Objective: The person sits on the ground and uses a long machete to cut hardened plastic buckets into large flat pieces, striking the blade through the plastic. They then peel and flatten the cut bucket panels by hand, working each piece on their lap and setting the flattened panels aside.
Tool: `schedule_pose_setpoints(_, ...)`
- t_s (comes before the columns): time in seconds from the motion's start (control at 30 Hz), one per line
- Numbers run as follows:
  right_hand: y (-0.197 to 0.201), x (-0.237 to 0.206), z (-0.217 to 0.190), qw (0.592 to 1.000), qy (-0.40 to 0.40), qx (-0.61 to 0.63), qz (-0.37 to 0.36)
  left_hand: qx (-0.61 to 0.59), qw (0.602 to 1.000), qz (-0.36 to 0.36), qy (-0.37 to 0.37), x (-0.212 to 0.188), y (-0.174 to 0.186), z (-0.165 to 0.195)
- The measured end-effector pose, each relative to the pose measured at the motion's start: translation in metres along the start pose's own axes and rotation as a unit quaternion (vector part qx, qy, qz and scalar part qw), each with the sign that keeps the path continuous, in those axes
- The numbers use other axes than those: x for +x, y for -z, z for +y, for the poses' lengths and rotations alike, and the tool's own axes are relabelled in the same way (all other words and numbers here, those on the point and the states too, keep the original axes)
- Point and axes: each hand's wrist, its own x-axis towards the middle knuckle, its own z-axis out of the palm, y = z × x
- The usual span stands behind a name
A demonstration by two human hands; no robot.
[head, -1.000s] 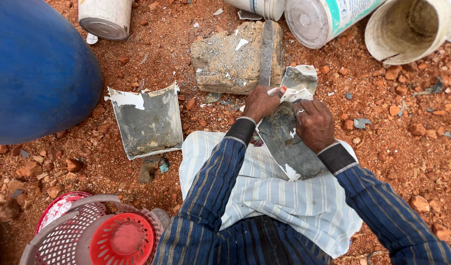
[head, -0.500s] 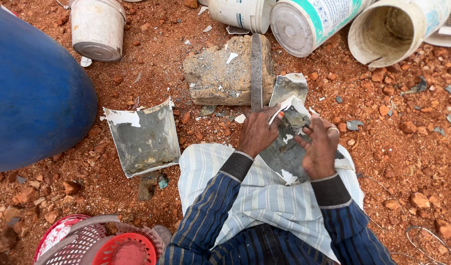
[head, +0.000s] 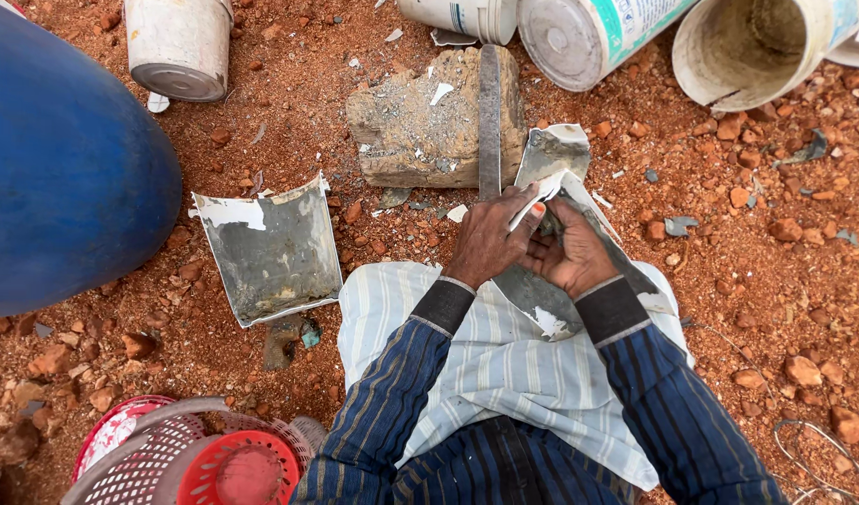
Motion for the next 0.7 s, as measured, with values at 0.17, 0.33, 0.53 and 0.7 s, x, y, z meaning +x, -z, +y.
schedule_pose_setpoints(0.17, -0.007, 0.017, 0.019, 0.992, 0.120, -0.024, 0.036, 0.017, 0.997, 0.035, -0.060, -0.001, 0.004, -0.008)
schedule_pose_setpoints(0.33, -0.015, -0.005, 0.046, 0.947, 0.294, -0.113, 0.056, -0.004, 0.996, -0.038, 0.085, 0.006, 0.011, -0.018)
schedule_pose_setpoints(0.53, -0.022, -0.029, 0.050, 0.939, 0.311, -0.134, 0.057, -0.034, 0.978, -0.012, 0.205, 0.013, 0.008, -0.024)
schedule_pose_setpoints(0.7, -0.007, -0.029, 0.059, 0.926, 0.350, -0.135, 0.050, -0.033, 0.978, 0.012, 0.206, 0.022, 0.003, -0.028)
